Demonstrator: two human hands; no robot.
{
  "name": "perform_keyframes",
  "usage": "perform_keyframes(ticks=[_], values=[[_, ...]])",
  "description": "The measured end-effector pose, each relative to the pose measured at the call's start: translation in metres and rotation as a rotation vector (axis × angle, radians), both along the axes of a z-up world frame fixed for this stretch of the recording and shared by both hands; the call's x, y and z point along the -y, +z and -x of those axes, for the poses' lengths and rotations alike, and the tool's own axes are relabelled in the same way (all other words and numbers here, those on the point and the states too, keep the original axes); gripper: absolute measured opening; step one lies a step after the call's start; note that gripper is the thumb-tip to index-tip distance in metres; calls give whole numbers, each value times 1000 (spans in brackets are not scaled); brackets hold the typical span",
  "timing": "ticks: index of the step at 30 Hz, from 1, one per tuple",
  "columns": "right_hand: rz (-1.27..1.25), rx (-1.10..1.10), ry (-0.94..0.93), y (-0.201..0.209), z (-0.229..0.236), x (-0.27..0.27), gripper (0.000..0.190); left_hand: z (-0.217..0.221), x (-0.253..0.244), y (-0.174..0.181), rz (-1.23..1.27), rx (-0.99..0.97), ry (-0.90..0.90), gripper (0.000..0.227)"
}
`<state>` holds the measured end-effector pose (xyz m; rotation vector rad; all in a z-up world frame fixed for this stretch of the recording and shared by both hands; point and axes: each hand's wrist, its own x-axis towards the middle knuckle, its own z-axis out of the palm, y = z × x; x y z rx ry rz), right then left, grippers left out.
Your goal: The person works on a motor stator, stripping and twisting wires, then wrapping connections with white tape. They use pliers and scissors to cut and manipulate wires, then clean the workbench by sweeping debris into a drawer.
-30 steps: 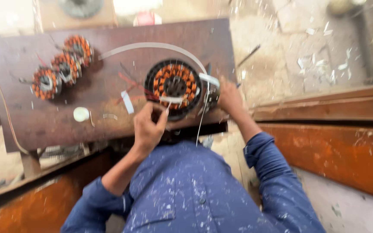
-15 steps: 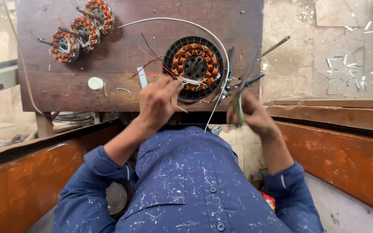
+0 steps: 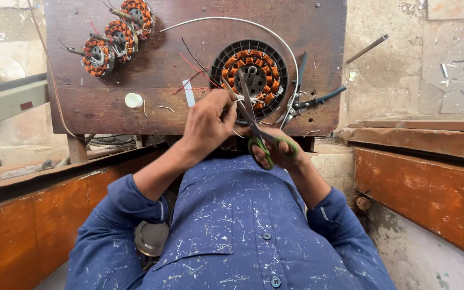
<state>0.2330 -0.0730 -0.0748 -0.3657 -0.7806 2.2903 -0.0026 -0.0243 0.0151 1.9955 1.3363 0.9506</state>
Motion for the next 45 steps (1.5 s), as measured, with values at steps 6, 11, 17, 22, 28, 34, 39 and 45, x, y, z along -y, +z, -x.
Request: perform_keyframes(ticks=[6, 11, 17, 22, 28, 34, 39, 45], values=[[-17, 36, 7, 20, 17, -20, 111, -11, 10, -7, -72, 180, 57, 6], [-79, 157, -30, 37, 21, -22, 115, -1, -4, -22, 181, 279, 44, 2], [-322, 347, -108, 47, 5, -17, 113, 19, 11, -46, 345, 393, -87, 11], [-679, 566, -670, 37, -35, -17, 49, 57, 13, -45, 227, 126, -26, 45], [-552, 1749, -522, -36, -69, -64, 47, 18, -24, -73, 536, 937, 103, 68], [-1164, 1883, -672, -21, -50, -53, 33, 12, -34, -65, 194, 893, 76, 16], [-1043, 1171, -851, 93, 10, -39, 23, 16, -23, -44, 285, 763, 3, 15], [-1141, 1131, -752, 139, 70, -71, 15, 25, -30, -35, 239, 704, -128, 16]])
